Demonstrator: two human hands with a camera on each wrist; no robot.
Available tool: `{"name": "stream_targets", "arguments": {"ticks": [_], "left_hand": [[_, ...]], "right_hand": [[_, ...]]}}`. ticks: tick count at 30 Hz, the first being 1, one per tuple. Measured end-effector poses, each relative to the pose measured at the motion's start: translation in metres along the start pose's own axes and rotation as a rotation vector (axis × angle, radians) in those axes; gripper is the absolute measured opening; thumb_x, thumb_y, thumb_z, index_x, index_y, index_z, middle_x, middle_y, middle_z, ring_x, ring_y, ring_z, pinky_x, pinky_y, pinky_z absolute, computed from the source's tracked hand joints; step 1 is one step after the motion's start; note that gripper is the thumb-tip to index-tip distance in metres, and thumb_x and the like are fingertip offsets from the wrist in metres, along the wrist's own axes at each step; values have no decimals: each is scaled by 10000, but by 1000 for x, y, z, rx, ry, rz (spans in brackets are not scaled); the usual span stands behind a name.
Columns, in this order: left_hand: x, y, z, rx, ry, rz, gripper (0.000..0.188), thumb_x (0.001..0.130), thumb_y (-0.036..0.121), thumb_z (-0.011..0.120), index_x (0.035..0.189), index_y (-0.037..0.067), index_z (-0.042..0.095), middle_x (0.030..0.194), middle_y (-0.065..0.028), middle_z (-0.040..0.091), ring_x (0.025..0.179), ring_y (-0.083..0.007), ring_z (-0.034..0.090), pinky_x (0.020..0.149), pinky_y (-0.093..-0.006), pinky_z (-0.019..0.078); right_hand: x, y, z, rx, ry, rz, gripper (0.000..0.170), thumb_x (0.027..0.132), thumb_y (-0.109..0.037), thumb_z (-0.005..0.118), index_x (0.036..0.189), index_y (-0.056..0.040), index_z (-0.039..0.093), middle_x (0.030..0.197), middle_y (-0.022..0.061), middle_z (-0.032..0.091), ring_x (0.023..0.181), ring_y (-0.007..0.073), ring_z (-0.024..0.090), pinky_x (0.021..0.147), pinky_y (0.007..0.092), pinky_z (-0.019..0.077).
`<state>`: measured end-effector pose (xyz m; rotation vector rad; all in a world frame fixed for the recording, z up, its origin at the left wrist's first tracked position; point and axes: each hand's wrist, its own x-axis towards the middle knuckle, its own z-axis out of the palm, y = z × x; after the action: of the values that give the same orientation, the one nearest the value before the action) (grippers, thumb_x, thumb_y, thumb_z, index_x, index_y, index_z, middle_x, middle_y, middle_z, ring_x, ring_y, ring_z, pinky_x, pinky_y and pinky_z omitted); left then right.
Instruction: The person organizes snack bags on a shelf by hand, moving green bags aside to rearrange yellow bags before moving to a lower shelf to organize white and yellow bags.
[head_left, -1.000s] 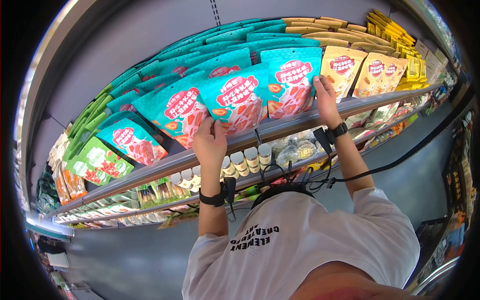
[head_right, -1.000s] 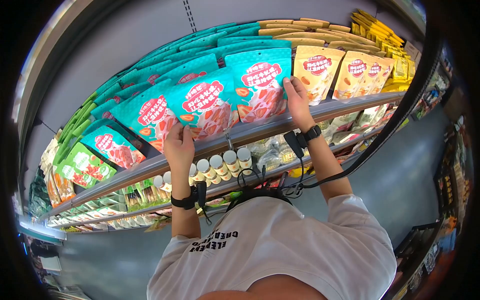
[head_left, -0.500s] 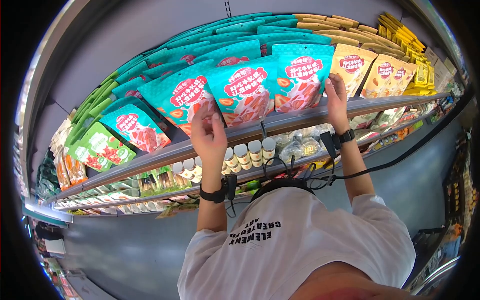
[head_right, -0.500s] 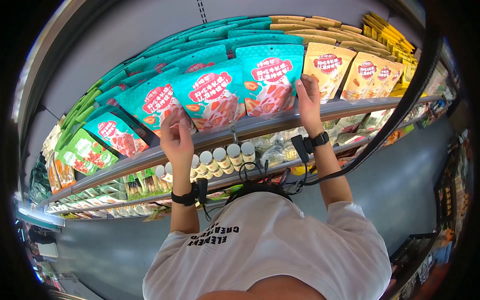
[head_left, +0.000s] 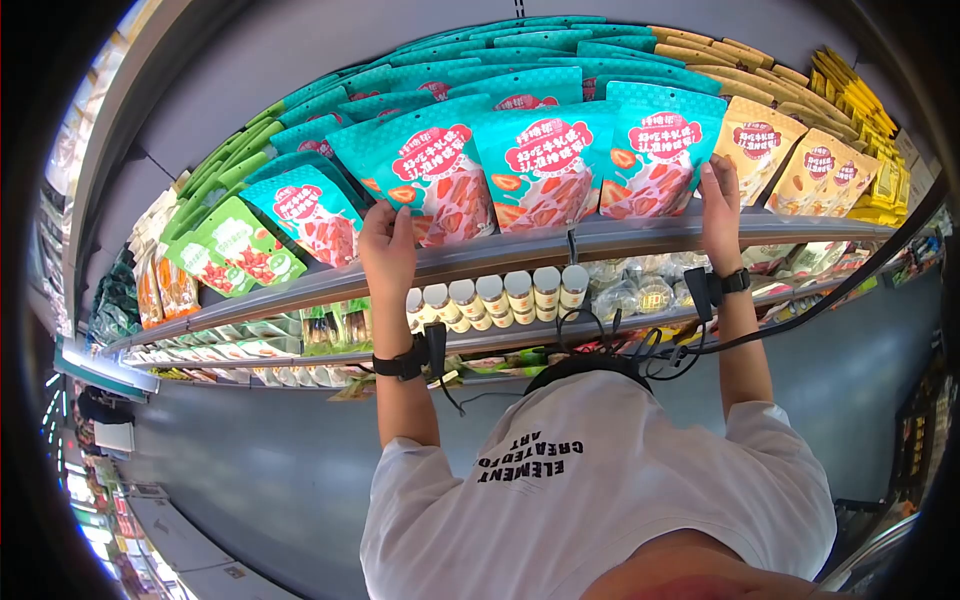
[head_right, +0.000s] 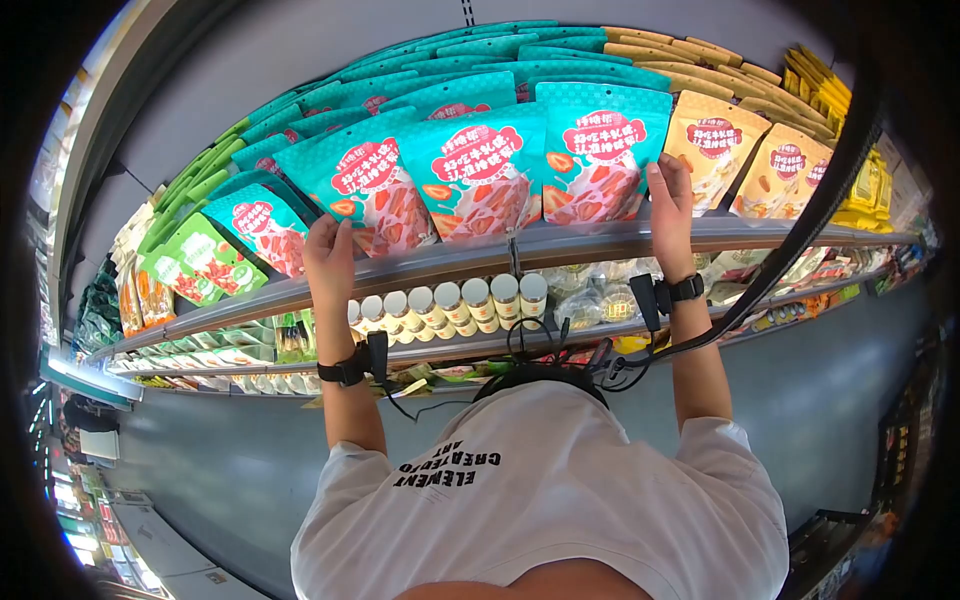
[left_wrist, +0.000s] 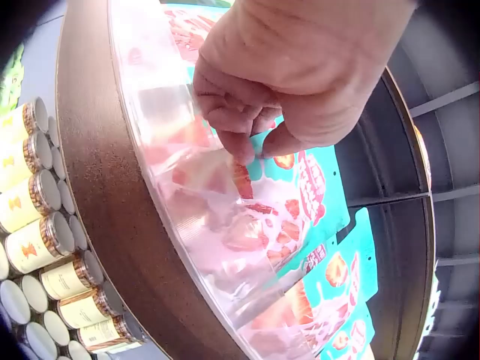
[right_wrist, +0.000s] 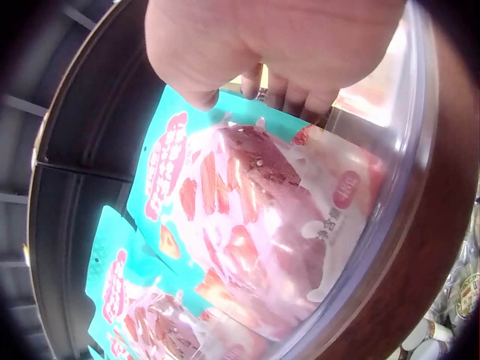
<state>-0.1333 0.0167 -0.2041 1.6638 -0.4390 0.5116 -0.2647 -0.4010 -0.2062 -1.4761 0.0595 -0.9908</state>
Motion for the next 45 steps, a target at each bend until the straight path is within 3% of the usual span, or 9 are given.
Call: {"name": "stream_targets", "arguments": {"ticks": [1,4,8,21,28,32,34,41,45], "left_hand": [[1,1,-2,-34,-76,-96,126,927,78,574,947,-46,580,752,-53,641,600,-57,541,522,-217,421],[4,1,-4,82,-46,-58,118,940,71,547,875,-23,574,646,-16,603,560,-49,525,491,-215,386],[1,6,-5,88,87,0,138,952,63,512,856,-16,571,624,-17,585,542,-61,540,492,-227,385],[-3,-18,-21,147,157,15,145,935,82,531,962,-43,600,642,-38,590,558,-69,530,512,-239,405],[-29,-15,-18,128,308,111,212,929,69,563,1114,-32,553,1015,-87,592,699,-76,535,560,-213,429],[-46,-6,-13,167,388,212,233,930,70,560,1145,-15,538,939,-55,535,642,-76,450,529,-233,377],[-54,-2,-19,206,343,157,241,904,19,539,1143,-6,548,1039,-81,527,671,-98,455,550,-236,369],[-37,63,3,414,346,551,258,865,-16,528,1121,-17,563,1151,-155,539,981,-244,531,683,-294,426],[-19,110,33,583,126,712,286,864,6,569,1148,-26,554,1141,-189,566,1057,-326,540,868,-386,436]], "right_hand": [[0,0,-1,21,-9,-6,248,978,-168,528,1167,-7,530,1074,27,589,975,87,519,867,245,410],[1,6,-5,-3,47,19,246,979,-178,528,1150,-1,538,1063,30,585,973,88,516,863,246,408],[3,10,-7,22,45,3,250,979,-187,529,1136,7,544,1047,30,580,965,87,512,855,246,407],[-3,-5,2,-47,18,27,263,983,-211,527,1137,2,540,1024,16,580,941,79,510,836,234,404],[3,8,-8,43,-24,105,215,987,-234,524,1047,-32,568,929,-35,551,865,44,480,779,211,401],[-1,-10,-6,-28,-76,69,179,982,-227,533,973,-54,578,871,-54,534,826,26,473,733,203,399],[3,1,-7,30,-85,69,176,982,-223,531,958,-54,577,860,-57,532,819,25,471,727,202,397],[-1,-9,-5,86,-173,109,164,984,-198,525,987,-39,565,870,-47,556,826,31,487,731,219,409],[3,-5,-10,81,-199,123,177,982,-199,523,999,-28,564,859,-45,556,816,27,479,713,217,408]]}}
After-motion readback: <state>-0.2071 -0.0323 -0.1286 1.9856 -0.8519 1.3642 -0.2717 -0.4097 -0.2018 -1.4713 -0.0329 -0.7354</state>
